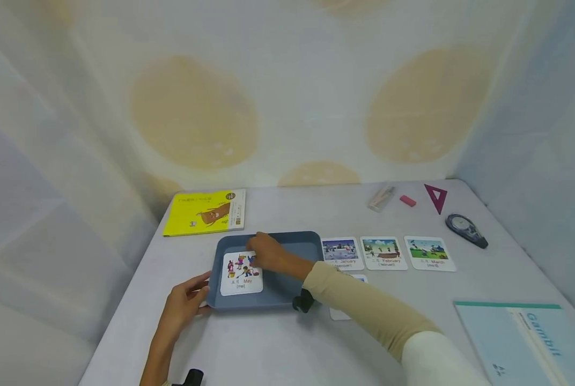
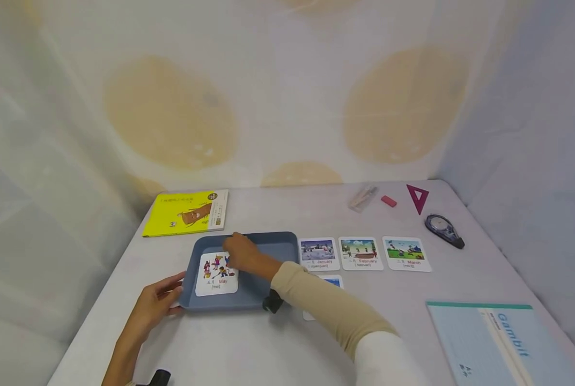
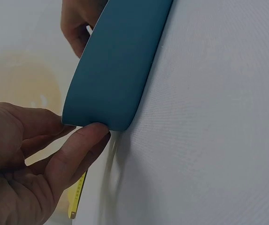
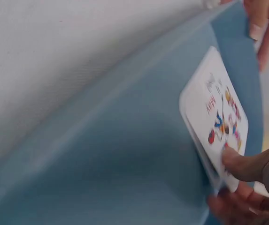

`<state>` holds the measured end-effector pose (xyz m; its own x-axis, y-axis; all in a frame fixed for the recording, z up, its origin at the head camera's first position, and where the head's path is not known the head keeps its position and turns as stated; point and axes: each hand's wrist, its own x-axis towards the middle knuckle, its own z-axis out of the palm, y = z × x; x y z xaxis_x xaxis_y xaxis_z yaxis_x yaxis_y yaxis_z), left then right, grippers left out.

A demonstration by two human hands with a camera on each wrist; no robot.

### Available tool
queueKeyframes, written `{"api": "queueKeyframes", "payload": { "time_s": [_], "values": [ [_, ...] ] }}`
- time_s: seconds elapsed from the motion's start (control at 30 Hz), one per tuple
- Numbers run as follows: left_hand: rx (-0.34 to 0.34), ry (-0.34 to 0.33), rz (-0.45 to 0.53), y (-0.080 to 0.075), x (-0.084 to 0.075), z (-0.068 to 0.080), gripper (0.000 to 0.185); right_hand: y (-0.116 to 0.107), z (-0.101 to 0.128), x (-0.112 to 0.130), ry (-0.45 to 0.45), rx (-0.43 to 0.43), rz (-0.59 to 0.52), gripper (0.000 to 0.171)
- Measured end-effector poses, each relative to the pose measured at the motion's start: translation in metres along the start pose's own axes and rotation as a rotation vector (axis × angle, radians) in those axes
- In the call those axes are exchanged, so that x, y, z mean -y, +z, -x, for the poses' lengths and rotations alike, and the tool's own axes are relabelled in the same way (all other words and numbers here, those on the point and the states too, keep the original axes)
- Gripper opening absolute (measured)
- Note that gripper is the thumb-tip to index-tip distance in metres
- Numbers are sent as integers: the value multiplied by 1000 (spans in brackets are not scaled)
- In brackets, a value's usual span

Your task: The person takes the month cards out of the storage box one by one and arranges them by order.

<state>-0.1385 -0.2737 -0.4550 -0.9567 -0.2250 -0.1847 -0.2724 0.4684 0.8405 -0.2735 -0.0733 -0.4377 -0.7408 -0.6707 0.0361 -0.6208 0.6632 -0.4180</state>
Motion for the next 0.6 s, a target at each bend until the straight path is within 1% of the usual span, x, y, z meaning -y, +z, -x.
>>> {"api": "queueKeyframes", "payload": {
  "time_s": [0.13,0.27,0.37,0.47,0.53,0.6],
  "values": [
    [9,-2,-17,-2,-2,1,43,-15,1,-3,-9,-55,-109,20],
    [14,-5,-27,-5,-4,-1,43,-47,15,-8,22,-74,-188,19],
    [25,-4,-30,-7,-4,-3,44,-77,35,-22,29,-114,-230,20],
    [36,-2,-38,-10,-3,-5,45,-105,61,-44,34,-179,-265,19],
    [40,-3,-44,-12,-2,-6,45,-121,80,-62,69,-214,-273,18],
    [40,-13,-43,-14,-1,-6,45,-135,99,-79,137,-234,-282,18]
  ]
}}
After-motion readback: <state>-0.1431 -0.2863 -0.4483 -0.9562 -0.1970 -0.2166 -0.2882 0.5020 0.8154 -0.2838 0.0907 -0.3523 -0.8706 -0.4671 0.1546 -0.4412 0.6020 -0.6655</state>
